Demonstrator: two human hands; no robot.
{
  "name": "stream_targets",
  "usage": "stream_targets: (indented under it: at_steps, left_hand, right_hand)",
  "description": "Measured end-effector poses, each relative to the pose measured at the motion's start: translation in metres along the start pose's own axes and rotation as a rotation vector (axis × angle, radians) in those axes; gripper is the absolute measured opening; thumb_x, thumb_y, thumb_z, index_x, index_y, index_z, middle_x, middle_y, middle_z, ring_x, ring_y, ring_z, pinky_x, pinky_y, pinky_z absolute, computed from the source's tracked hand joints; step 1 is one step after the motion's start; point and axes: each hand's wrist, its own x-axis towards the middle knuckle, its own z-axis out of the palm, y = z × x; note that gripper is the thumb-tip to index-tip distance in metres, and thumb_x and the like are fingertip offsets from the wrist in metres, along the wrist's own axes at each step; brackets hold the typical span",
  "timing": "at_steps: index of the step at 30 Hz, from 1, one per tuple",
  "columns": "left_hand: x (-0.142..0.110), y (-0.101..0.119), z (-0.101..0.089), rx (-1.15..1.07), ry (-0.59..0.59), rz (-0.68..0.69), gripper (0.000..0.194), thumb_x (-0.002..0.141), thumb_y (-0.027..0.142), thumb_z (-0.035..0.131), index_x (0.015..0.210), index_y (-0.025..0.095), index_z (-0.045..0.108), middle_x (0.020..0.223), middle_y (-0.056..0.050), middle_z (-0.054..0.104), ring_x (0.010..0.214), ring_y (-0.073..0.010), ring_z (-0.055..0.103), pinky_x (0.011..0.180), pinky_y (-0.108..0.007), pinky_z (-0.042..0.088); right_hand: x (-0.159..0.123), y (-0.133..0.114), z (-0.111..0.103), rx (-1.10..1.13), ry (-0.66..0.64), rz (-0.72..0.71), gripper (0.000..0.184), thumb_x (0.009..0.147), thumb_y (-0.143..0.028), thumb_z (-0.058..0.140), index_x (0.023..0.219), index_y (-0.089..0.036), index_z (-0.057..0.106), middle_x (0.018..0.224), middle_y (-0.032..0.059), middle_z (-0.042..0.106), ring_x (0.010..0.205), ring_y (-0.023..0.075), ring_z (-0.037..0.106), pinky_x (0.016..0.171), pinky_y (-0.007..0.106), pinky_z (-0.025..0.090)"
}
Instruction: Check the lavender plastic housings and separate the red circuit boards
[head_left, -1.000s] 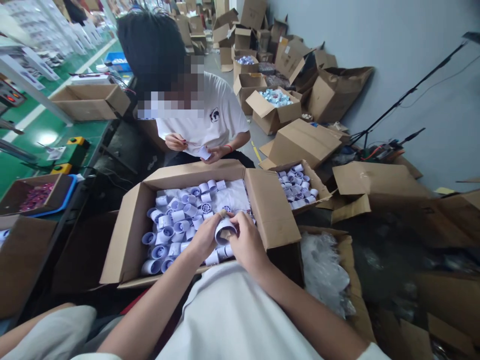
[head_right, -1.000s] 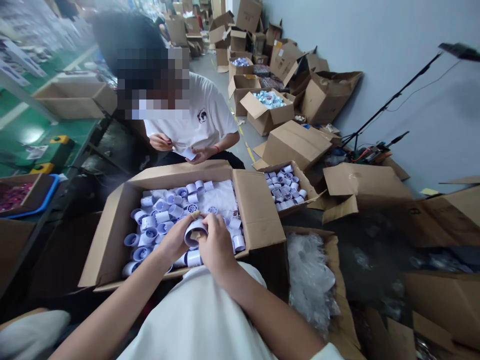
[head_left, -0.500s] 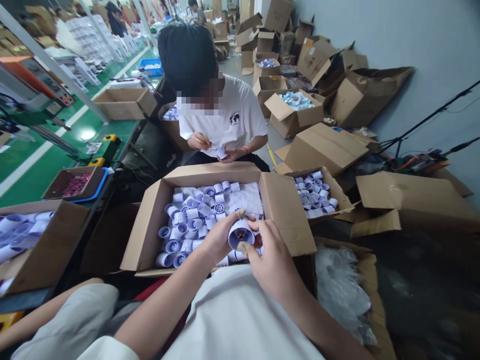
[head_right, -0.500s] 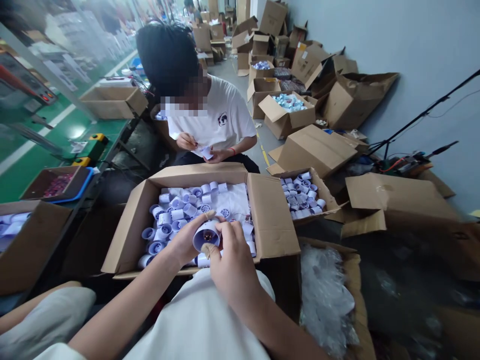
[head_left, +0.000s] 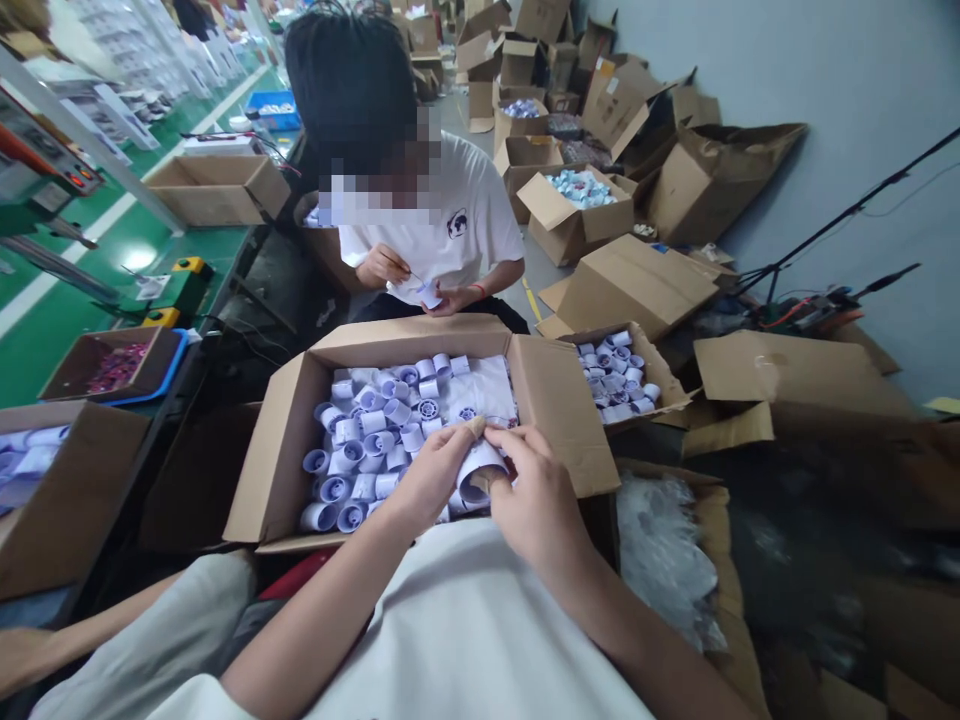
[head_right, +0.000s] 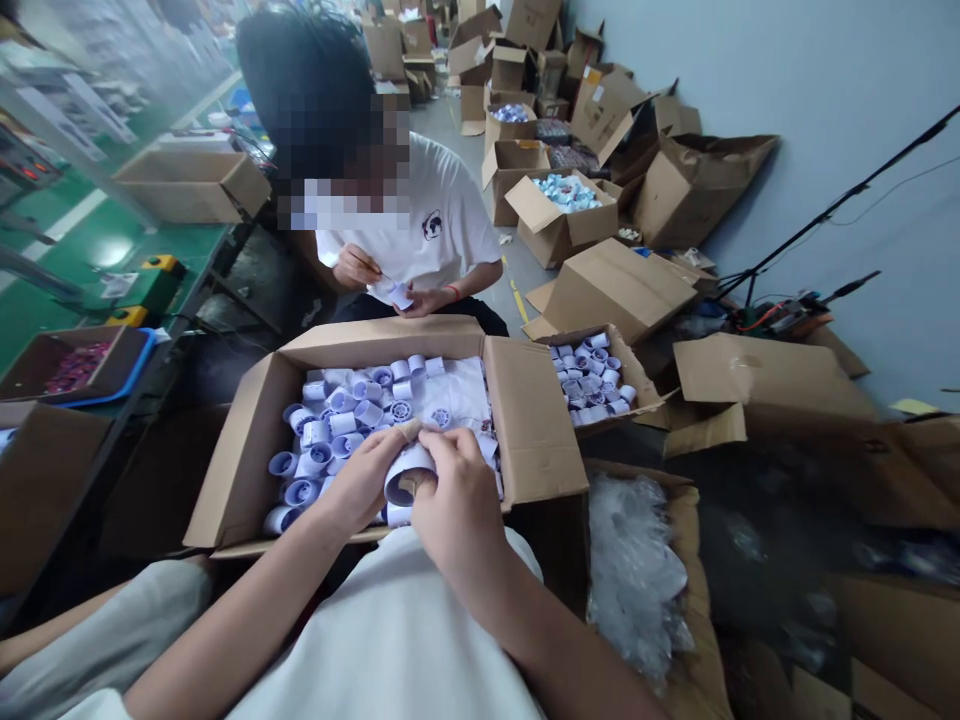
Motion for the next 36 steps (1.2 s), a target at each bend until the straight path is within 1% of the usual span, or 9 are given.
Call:
stream_targets:
  at_steps: [4, 9, 14, 18, 22, 25, 28, 31, 36]
  left_hand:
    - [0.003, -0.003, -0.004, 0.060, 0.021, 0.015, 0.029, 0.067, 0.043, 0.068, 0.072, 0.015, 0.063, 0.062, 0.002, 0.060, 0.057, -0.0101, 0.050, 0.051, -0.019, 0.037]
    - [0.005, -0.007, 0.000, -0.038, 0.062, -0.019, 0.025, 0.063, 0.038, 0.070, 0.066, 0.015, 0.062, 0.060, 0.002, 0.058, 0.058, -0.0108, 0.050, 0.053, -0.020, 0.037]
    - [0.006, -0.013, 0.001, -0.079, 0.124, -0.098, 0.025, 0.059, 0.037, 0.073, 0.062, 0.015, 0.062, 0.058, 0.002, 0.058, 0.054, -0.0096, 0.048, 0.050, -0.020, 0.034]
    - [0.010, -0.020, -0.004, -0.070, 0.123, -0.118, 0.026, 0.059, 0.038, 0.073, 0.067, 0.014, 0.065, 0.060, 0.003, 0.060, 0.054, -0.0093, 0.049, 0.050, -0.019, 0.035]
    - [0.016, -0.025, -0.008, -0.035, 0.120, -0.122, 0.029, 0.058, 0.040, 0.074, 0.065, 0.014, 0.064, 0.059, 0.002, 0.060, 0.056, -0.0101, 0.051, 0.053, -0.019, 0.037]
    - [0.017, -0.021, -0.008, 0.025, 0.103, -0.098, 0.028, 0.060, 0.040, 0.074, 0.064, 0.014, 0.064, 0.057, 0.003, 0.060, 0.057, -0.0102, 0.051, 0.053, -0.020, 0.037]
    - [0.017, -0.012, -0.006, 0.051, 0.077, -0.125, 0.029, 0.059, 0.041, 0.076, 0.065, 0.015, 0.065, 0.057, 0.003, 0.060, 0.055, -0.0102, 0.051, 0.051, -0.019, 0.037]
    - [0.018, -0.003, -0.003, -0.005, 0.024, -0.173, 0.030, 0.059, 0.040, 0.077, 0.069, 0.014, 0.066, 0.060, 0.001, 0.063, 0.056, -0.0108, 0.054, 0.052, -0.019, 0.040]
    - [0.020, 0.008, 0.003, -0.162, -0.043, -0.302, 0.027, 0.078, 0.040, 0.060, 0.077, 0.014, 0.065, 0.062, -0.004, 0.067, 0.053, -0.0147, 0.060, 0.051, -0.024, 0.046]
  right_hand:
    - [0.002, 0.000, 0.006, -0.018, -0.015, 0.013, 0.042, 0.068, -0.002, 0.049, 0.102, -0.018, 0.065, 0.093, 0.0082, 0.060, 0.084, 0.0222, 0.060, 0.076, 0.035, 0.050]
    - [-0.001, 0.007, 0.020, -0.081, 0.007, -0.032, 0.044, 0.070, 0.002, 0.041, 0.103, -0.019, 0.061, 0.094, 0.0081, 0.057, 0.086, 0.0212, 0.058, 0.076, 0.035, 0.048]
    - [0.006, 0.019, 0.022, -0.015, -0.067, -0.006, 0.031, 0.069, 0.001, 0.047, 0.088, -0.019, 0.060, 0.088, 0.0054, 0.058, 0.082, 0.0198, 0.056, 0.074, 0.032, 0.047]
    - [0.010, 0.026, 0.023, 0.056, -0.101, 0.018, 0.028, 0.069, 0.001, 0.049, 0.084, -0.020, 0.059, 0.086, 0.0030, 0.059, 0.079, 0.0177, 0.057, 0.073, 0.029, 0.047]
    - [0.007, 0.033, 0.031, 0.027, -0.077, -0.005, 0.033, 0.070, 0.004, 0.043, 0.086, -0.020, 0.059, 0.088, 0.0044, 0.060, 0.087, 0.0191, 0.057, 0.078, 0.032, 0.046]
    - [0.008, 0.036, 0.035, 0.089, -0.052, -0.001, 0.029, 0.071, 0.002, 0.046, 0.086, -0.020, 0.058, 0.087, 0.0038, 0.060, 0.086, 0.0187, 0.057, 0.078, 0.032, 0.046]
    - [0.011, 0.036, 0.028, 0.215, -0.074, 0.021, 0.029, 0.066, -0.001, 0.057, 0.088, -0.020, 0.058, 0.085, 0.0016, 0.060, 0.080, 0.0167, 0.057, 0.075, 0.030, 0.048]
    - [0.010, 0.031, 0.012, 0.296, -0.090, 0.041, 0.036, 0.066, -0.008, 0.063, 0.100, -0.022, 0.059, 0.092, 0.0024, 0.061, 0.079, 0.0159, 0.057, 0.074, 0.030, 0.050]
    - [-0.004, 0.029, -0.019, 0.522, -0.222, 0.078, 0.045, 0.078, -0.021, 0.058, 0.122, -0.027, 0.053, 0.113, 0.0066, 0.061, 0.088, 0.0159, 0.061, 0.080, 0.031, 0.053]
